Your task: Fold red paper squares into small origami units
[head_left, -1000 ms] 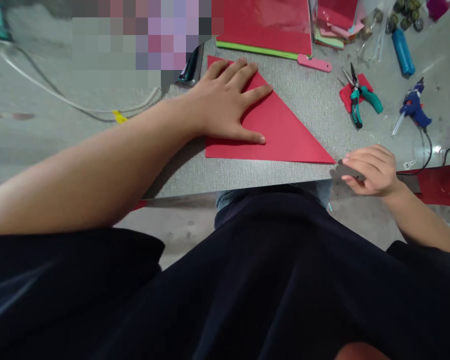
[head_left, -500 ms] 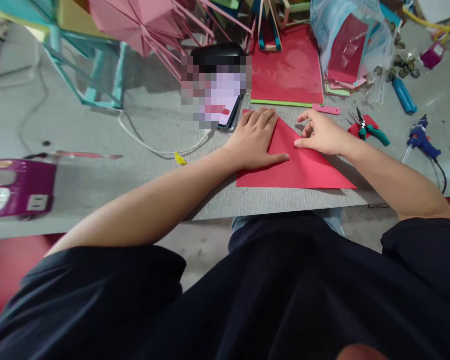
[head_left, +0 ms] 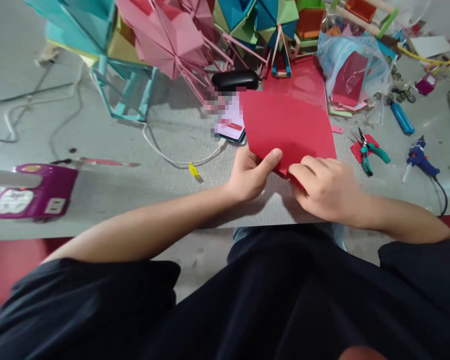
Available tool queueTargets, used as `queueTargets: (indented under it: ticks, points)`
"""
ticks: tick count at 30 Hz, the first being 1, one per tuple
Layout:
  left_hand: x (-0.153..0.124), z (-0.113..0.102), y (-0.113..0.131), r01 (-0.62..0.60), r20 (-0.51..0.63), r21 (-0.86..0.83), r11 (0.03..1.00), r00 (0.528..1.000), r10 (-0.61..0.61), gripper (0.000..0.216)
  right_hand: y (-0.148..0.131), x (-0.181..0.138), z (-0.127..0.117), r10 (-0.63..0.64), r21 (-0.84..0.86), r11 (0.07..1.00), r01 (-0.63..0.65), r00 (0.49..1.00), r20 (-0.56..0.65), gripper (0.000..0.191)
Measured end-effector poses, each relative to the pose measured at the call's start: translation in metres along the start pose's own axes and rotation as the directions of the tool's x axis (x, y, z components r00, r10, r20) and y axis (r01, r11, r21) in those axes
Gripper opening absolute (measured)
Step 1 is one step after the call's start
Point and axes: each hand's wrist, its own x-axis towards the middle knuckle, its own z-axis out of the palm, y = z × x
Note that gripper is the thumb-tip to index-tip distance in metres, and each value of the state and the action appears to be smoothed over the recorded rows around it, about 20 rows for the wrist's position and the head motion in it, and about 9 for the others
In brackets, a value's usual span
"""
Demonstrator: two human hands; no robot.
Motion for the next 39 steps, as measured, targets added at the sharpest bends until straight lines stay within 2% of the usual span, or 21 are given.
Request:
queueTargets:
  ticks: [2, 3, 6, 8, 10, 11, 12, 14, 16, 17, 18, 19, 20, 21, 23, 25, 28, 32, 36, 38, 39]
  points:
    - [0.003, 0.0, -0.007, 0.037, -0.04, -0.041, 0.998, 0.998, -0.038, 0.057, 0.019, -0.001, 0.006, 0.047, 0.092, 0.995, -0.041, 0.997, -0.062, 0.022]
    - [0.005, 0.0, -0.011, 0.065, -0.046, -0.076, 0.995, 0.997, -0.068, 0.056, 0.035, -0.001, 0.012, 0.119, 0.153, 0.983, -0.101, 0.987, -0.11, 0.034]
    - [0.009, -0.002, -0.024, 0.122, -0.042, -0.173, 0.977, 0.99, -0.131, 0.059, 0.094, -0.005, 0.041, 0.37, 0.386, 0.883, -0.267, 0.903, -0.22, 0.073]
    - [0.009, -0.003, -0.032, 0.119, -0.035, -0.148, 0.982, 0.991, -0.125, 0.056, 0.127, -0.008, 0.062, 0.477, 0.632, 0.708, -0.314, 0.873, -0.102, 0.081]
    - [0.008, -0.006, -0.039, 0.1, -0.026, -0.063, 0.993, 0.994, -0.102, 0.05, 0.147, -0.012, 0.076, 0.506, 0.791, 0.482, -0.378, 0.856, 0.101, 0.074]
    - [0.007, -0.007, -0.042, 0.076, -0.027, 0.0, 0.997, 0.997, -0.076, 0.048, 0.152, -0.013, 0.079, 0.502, 0.815, 0.417, -0.402, 0.85, 0.162, 0.066]
    - [0.006, -0.01, -0.045, 0.039, -0.032, 0.085, 0.996, 0.999, -0.037, 0.05, 0.153, -0.014, 0.08, 0.504, 0.814, 0.4, -0.422, 0.843, 0.189, 0.057]
    - [0.004, -0.016, -0.047, -0.077, -0.04, 0.329, 0.941, 0.995, 0.096, 0.072, 0.149, -0.015, 0.076, 0.539, 0.748, 0.487, -0.45, 0.829, 0.147, 0.04]
    - [0.0, -0.023, -0.042, -0.213, 0.037, 0.614, 0.76, 0.97, 0.242, 0.094, 0.141, -0.016, 0.071, 0.581, 0.63, 0.606, -0.486, 0.811, 0.067, 0.027]
    - [-0.003, -0.026, -0.038, -0.29, 0.133, 0.701, 0.652, 0.951, 0.28, 0.085, 0.137, -0.017, 0.069, 0.592, 0.574, 0.645, -0.504, 0.805, 0.041, 0.023]
    - [-0.005, -0.028, -0.032, -0.372, 0.268, 0.742, 0.557, 0.927, 0.262, 0.068, 0.134, -0.018, 0.069, 0.596, 0.528, 0.676, -0.514, 0.803, 0.019, 0.019]
    - [-0.007, -0.03, -0.026, -0.489, 0.445, 0.727, 0.482, 0.87, 0.212, 0.052, 0.131, -0.018, 0.07, 0.593, 0.493, 0.703, -0.512, 0.806, -0.008, 0.016]
    - [-0.009, -0.031, -0.02, -0.601, 0.611, 0.663, 0.447, 0.779, 0.141, 0.041, 0.128, -0.019, 0.071, 0.578, 0.466, 0.733, -0.496, 0.815, -0.042, 0.013]
    - [-0.011, -0.031, -0.015, -0.666, 0.715, 0.602, 0.441, 0.695, 0.076, 0.036, 0.127, -0.019, 0.073, 0.553, 0.444, 0.766, -0.465, 0.829, -0.085, 0.009]
    - [-0.013, -0.031, -0.008, -0.695, 0.781, 0.569, 0.441, 0.624, -0.025, 0.046, 0.124, -0.02, 0.075, 0.467, 0.41, 0.836, -0.365, 0.866, -0.182, 0.002]
    - [-0.013, -0.031, -0.005, -0.673, 0.78, 0.59, 0.446, 0.618, -0.099, 0.061, 0.12, -0.02, 0.074, 0.351, 0.377, 0.896, -0.234, 0.894, -0.279, 0.009]
    - [-0.014, -0.032, -0.004, -0.637, 0.753, 0.633, 0.44, 0.638, -0.16, 0.071, 0.113, -0.02, 0.063, 0.154, 0.286, 0.957, -0.044, 0.914, -0.376, 0.023]
    - [-0.017, -0.033, -0.002, -0.619, 0.736, 0.659, 0.426, 0.648, -0.198, 0.071, 0.099, -0.021, 0.049, -0.092, 0.2, 0.97, 0.138, 0.97, -0.225, 0.022]
    - [-0.018, -0.033, 0.002, -0.582, 0.709, 0.684, 0.439, 0.672, -0.214, 0.062, 0.09, -0.021, 0.047, -0.218, 0.179, 0.955, 0.235, 0.97, -0.112, 0.025]
    - [-0.02, -0.034, 0.005, -0.57, 0.687, 0.692, 0.443, 0.708, -0.162, 0.053, 0.088, -0.02, 0.049, -0.252, 0.192, 0.946, 0.261, 0.965, -0.07, 0.031]
    - [-0.021, -0.036, 0.007, -0.581, 0.686, 0.673, 0.457, 0.722, -0.093, 0.045, 0.088, -0.021, 0.049, -0.265, 0.199, 0.942, 0.27, 0.963, -0.055, 0.033]
